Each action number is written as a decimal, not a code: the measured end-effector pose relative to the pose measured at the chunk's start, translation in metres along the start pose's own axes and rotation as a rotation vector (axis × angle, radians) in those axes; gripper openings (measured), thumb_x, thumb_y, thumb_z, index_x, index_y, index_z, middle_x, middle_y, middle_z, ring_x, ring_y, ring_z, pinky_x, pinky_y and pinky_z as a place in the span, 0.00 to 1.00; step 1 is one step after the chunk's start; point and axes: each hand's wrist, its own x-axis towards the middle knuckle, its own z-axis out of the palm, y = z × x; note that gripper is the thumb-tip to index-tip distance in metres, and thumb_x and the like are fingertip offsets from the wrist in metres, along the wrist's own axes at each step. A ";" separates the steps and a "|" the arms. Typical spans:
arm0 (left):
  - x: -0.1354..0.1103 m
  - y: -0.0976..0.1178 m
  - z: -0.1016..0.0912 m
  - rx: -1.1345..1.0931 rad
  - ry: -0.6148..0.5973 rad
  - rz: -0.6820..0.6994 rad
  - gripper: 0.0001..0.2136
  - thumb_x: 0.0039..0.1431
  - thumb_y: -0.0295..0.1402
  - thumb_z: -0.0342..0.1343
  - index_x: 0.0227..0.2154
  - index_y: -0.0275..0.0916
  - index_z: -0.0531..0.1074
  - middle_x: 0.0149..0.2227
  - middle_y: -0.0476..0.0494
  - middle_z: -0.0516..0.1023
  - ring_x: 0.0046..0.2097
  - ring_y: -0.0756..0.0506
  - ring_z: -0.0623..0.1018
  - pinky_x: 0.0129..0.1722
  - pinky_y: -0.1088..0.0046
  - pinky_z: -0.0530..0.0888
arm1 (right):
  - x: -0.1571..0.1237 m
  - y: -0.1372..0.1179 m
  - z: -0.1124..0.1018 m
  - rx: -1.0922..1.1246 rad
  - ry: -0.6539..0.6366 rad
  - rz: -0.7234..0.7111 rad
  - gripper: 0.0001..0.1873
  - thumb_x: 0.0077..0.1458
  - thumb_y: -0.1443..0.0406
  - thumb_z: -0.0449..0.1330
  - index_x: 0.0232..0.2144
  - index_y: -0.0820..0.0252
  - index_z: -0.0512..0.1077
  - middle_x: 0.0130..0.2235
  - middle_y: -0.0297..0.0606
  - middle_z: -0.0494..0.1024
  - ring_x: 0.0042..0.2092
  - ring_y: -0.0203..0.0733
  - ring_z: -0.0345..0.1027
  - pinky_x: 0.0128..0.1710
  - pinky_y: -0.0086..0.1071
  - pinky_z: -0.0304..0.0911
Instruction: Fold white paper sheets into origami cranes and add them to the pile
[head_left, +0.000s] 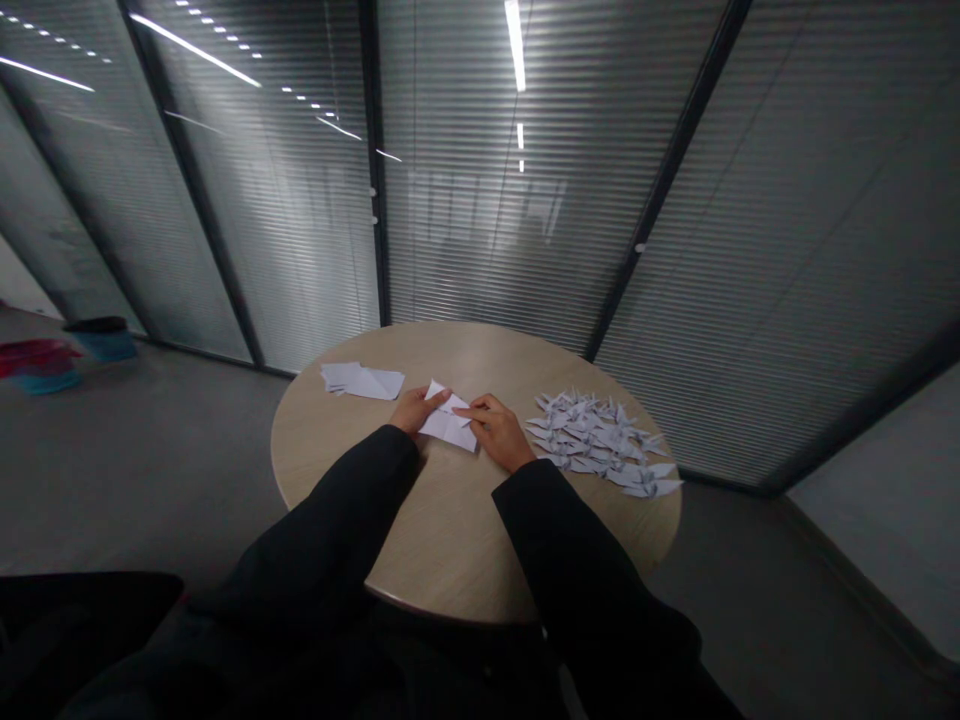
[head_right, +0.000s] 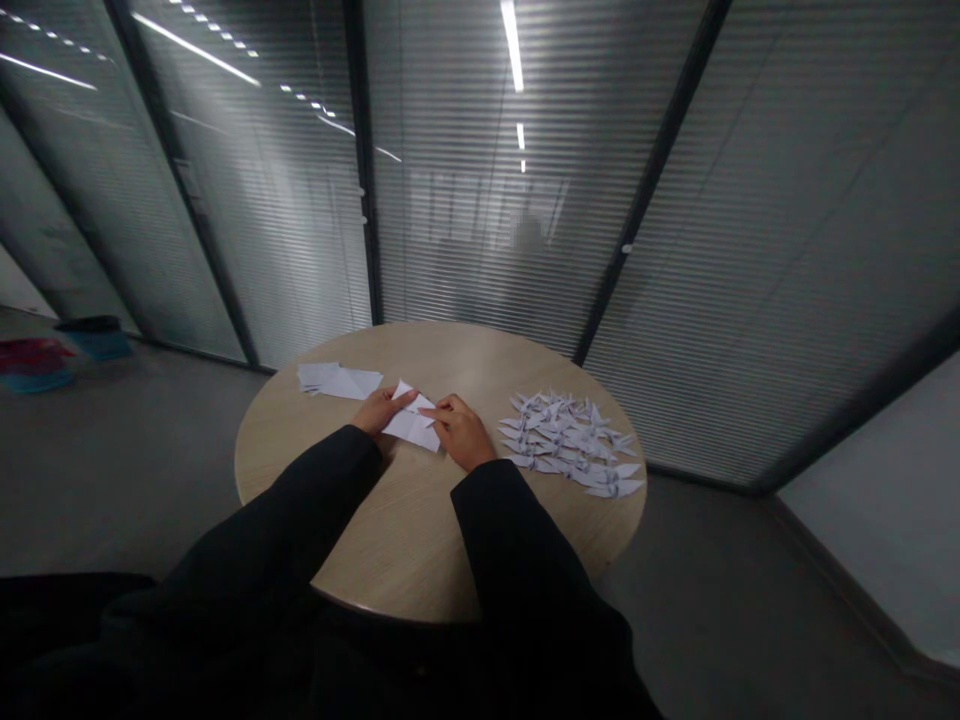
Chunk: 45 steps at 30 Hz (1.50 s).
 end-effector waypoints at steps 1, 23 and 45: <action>0.001 -0.001 -0.001 0.005 0.002 0.016 0.20 0.33 0.44 0.67 0.23 0.31 0.72 0.19 0.46 0.73 0.20 0.50 0.70 0.22 0.75 0.64 | 0.000 -0.001 0.000 0.018 -0.005 0.006 0.20 0.51 0.75 0.52 0.42 0.54 0.76 0.36 0.37 0.69 0.39 0.37 0.65 0.42 0.31 0.63; -0.010 0.003 0.008 0.196 -0.023 0.193 0.20 0.37 0.47 0.64 0.25 0.32 0.73 0.23 0.43 0.75 0.24 0.49 0.71 0.24 0.74 0.65 | 0.003 0.009 0.007 0.524 -0.023 0.520 0.18 0.45 0.53 0.60 0.24 0.63 0.71 0.24 0.33 0.72 0.27 0.35 0.63 0.27 0.27 0.56; -0.007 0.004 0.005 0.195 0.044 0.160 0.16 0.38 0.43 0.64 0.22 0.32 0.73 0.19 0.46 0.71 0.20 0.51 0.68 0.21 0.75 0.60 | 0.002 0.008 0.004 0.481 -0.038 0.530 0.16 0.44 0.55 0.60 0.22 0.63 0.71 0.23 0.34 0.73 0.25 0.35 0.64 0.25 0.27 0.55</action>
